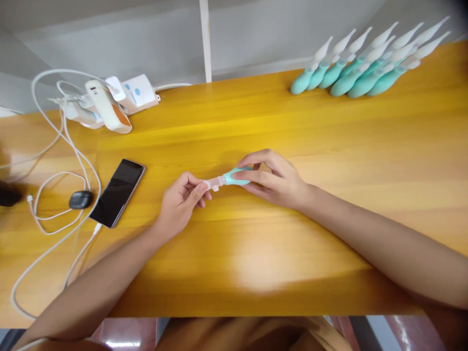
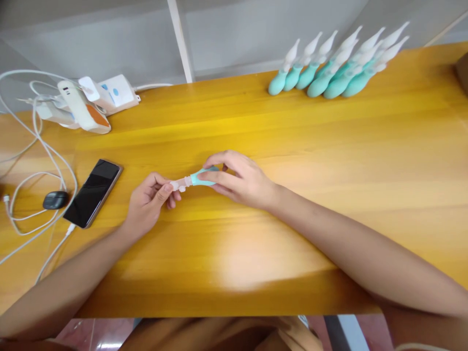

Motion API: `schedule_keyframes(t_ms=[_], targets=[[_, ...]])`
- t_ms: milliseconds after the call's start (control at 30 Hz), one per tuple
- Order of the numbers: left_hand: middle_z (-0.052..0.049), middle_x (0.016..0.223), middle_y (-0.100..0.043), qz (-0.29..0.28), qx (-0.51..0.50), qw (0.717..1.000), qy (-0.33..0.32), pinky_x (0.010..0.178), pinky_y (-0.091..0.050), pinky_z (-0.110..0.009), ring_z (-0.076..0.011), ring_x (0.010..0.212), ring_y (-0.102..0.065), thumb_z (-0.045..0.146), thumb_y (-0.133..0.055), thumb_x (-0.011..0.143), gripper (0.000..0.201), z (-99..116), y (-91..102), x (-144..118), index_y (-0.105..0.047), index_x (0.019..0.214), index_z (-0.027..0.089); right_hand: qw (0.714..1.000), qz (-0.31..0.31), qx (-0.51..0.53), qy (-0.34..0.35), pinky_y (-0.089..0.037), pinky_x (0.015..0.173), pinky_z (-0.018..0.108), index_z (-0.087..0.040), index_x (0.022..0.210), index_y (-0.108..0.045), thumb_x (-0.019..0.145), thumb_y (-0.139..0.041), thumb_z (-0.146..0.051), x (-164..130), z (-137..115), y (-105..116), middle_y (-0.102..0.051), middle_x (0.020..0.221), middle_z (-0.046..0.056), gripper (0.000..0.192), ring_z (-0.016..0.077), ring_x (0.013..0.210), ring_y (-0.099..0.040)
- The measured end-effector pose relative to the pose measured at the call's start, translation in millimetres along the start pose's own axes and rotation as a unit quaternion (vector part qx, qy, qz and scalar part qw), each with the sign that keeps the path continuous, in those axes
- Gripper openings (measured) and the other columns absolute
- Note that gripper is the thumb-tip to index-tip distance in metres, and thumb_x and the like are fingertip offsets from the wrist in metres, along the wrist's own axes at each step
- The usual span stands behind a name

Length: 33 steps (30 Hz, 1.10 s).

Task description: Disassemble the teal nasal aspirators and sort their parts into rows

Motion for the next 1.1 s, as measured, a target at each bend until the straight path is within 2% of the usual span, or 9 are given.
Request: schedule_keyframes(t_ms=[233, 433, 733, 1100], targets=[[-0.002, 0.076, -0.077, 0.001, -0.003, 1.0, 0.006, 0.057, -0.054, -0.021, -0.0103, 0.061, -0.066, 0.057, -0.076, 0.1, 0.042, 0.6, 0.3, -0.5, -0.063, 0.09, 0.018, 0.997, 0.024, -0.067, 0.034, -0.061, 0.085, 0.034, -0.027, 0.133, -0.07, 0.104, -0.073, -0.022, -0.8, -6.3, 2.0, -0.076, 0.117, 0.006, 0.03, 0.0203, 0.104, -0.074], [-0.003, 0.079, -0.08, 0.001, -0.015, 1.0, 0.006, 0.055, -0.053, -0.021, -0.0097, 0.057, -0.064, 0.057, -0.08, 0.096, 0.043, -2.2, 1.7, 2.7, -0.064, 0.091, 0.018, 0.998, 0.001, -0.047, 0.05, -0.064, 0.089, 0.036, -0.024, 0.138, -0.068, 0.103, -0.074, -0.021, -2.4, -4.9, 2.3, -0.074, 0.122, 0.01, 0.036, 0.0214, 0.108, -0.074], [-0.004, 0.08, -0.081, -0.002, -0.014, 1.0, 0.008, 0.054, -0.052, -0.021, -0.0091, 0.055, -0.064, 0.048, -0.082, 0.097, 0.035, -4.0, 2.6, 3.8, -0.065, 0.093, 0.018, 0.999, -0.016, -0.024, 0.038, -0.065, 0.092, 0.036, -0.025, 0.144, -0.065, 0.103, -0.075, -0.024, -2.1, -5.3, 4.2, -0.074, 0.124, 0.011, 0.043, 0.0209, 0.108, -0.074], [-0.004, 0.08, -0.081, 0.0, 0.002, 1.0, 0.002, 0.056, -0.052, -0.023, -0.0101, 0.057, -0.062, 0.045, -0.085, 0.094, 0.033, -0.2, 0.2, 4.2, -0.065, 0.091, 0.019, 0.999, -0.033, -0.008, 0.035, -0.065, 0.094, 0.036, -0.021, 0.141, -0.069, 0.101, -0.078, -0.024, -2.5, -5.3, 5.1, -0.073, 0.123, 0.012, 0.041, 0.0213, 0.109, -0.074]])
Point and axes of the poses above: each hand's wrist, its own x-axis towards the middle knuckle, its own y-axis out of the back of the hand, z = x × y, the point moved 4 cm from there along x, towards the middle knuckle
